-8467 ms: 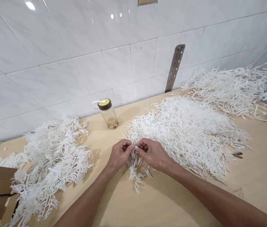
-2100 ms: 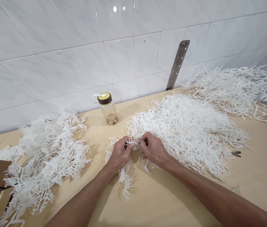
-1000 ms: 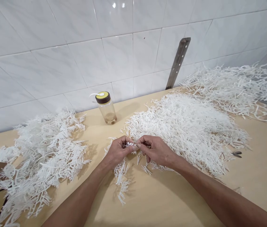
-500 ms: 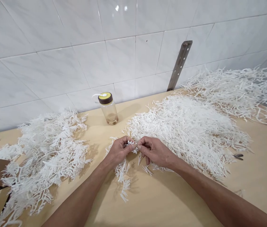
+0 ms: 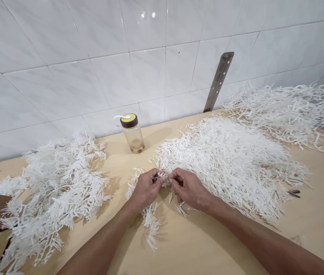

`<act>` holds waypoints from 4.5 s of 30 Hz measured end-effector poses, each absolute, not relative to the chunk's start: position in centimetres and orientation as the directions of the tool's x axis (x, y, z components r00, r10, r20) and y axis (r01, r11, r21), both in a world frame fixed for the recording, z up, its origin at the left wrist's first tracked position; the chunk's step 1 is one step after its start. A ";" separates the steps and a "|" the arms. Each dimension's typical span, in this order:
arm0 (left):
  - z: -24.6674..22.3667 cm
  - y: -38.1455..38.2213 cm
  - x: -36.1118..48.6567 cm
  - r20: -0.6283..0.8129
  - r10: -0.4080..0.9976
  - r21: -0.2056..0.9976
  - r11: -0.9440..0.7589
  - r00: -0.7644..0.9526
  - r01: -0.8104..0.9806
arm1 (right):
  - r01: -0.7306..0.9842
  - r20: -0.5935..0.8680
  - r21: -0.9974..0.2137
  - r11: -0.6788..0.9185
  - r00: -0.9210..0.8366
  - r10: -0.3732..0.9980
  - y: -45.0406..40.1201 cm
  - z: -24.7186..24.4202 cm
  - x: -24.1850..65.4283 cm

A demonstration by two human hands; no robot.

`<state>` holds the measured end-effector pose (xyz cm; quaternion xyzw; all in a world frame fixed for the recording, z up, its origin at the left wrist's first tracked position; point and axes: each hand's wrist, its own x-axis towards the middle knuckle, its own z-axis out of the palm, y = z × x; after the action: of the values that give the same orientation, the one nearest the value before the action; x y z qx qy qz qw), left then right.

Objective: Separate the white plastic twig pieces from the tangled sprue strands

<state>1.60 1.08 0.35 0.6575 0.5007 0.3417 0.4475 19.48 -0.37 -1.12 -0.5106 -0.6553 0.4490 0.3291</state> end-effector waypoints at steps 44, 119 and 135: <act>-1.2 1.2 1.9 0.006 0.936 0.980 -0.076 0.351 0.184 | 0.583 0.296 -0.747 0.318 -0.136 0.945 0.3 1.2 21.3; -0.5 1.8 1.4 -0.132 0.942 0.988 0.098 0.310 0.122 | 0.269 -0.002 -0.963 0.006 -0.031 1.000 0.9 0.7 21.6; 0.5 2.7 0.0 -0.152 0.968 0.985 0.166 0.200 -0.053 | 0.465 0.012 -0.703 0.538 -0.749 0.663 -2.1 2.0 21.0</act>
<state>0.04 2.70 0.49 0.4875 0.4694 0.4237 0.6021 20.97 -2.12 2.02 -0.3258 -0.8658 0.3531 0.1398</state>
